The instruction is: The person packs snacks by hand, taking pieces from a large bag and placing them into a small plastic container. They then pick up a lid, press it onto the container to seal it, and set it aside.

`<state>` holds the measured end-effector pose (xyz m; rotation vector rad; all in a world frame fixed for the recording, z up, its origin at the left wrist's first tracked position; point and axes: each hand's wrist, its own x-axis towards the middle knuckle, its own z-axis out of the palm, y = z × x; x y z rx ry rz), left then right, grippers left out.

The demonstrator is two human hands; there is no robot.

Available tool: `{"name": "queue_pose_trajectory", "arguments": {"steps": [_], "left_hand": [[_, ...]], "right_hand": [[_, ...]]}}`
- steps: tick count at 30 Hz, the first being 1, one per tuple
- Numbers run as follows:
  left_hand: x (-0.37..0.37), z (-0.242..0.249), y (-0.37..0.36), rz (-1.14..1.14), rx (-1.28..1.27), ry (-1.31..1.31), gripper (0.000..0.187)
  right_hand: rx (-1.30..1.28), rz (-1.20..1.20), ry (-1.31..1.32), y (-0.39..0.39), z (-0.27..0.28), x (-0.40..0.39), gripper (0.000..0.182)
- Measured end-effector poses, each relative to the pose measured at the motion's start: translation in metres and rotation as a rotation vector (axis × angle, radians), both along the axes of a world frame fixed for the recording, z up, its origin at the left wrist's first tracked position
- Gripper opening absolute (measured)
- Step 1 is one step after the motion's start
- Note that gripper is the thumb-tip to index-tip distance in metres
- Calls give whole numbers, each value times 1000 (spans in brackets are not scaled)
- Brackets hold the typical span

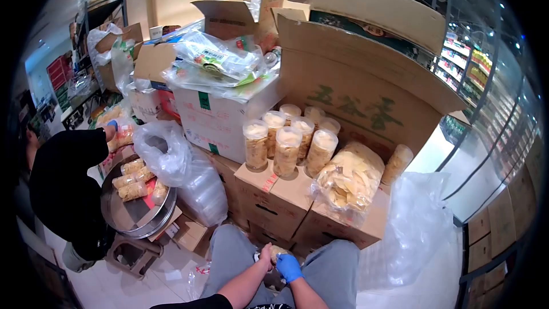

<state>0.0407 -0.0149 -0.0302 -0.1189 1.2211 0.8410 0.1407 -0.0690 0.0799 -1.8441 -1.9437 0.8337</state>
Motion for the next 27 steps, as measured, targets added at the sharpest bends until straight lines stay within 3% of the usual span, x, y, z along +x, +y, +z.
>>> {"name": "queue_pose_trajectory", "arguments": {"steps": [7,8,9,10,13,15,16,19,21,23,27], "left_hand": [[8,-27,9,112,-41,38,42],[6,-33,13,97,127,-207,48],[2,-49,5,112,287,-443,67],[3,-68,-10,187,255,-420,67],[17,-105,15,268,-19,5,89],[13,-75,9,291,1,-34,99],[3,35,-7,347,-105,140,98],[9,-18,0,345,-39,22,94],[12,-7,1,332,-35,9,91],[11,14,6,340,-98,162,80],[13,16,10,328,-118,210,88]], "right_hand": [[-3,-34,44,-1,10,-2,26],[53,37,0,-2,16,-1,27],[59,94,-33,-3,34,-2,27],[-41,23,61,-4,24,-2,26],[66,20,101,-3,15,-4,24],[59,-8,104,-2,16,-6,25],[62,-9,105,-1,16,-6,25],[76,-11,87,2,16,-5,24],[54,-41,94,2,14,-5,23],[82,-32,101,9,6,-5,23],[34,-45,21,10,14,-4,22]]}}
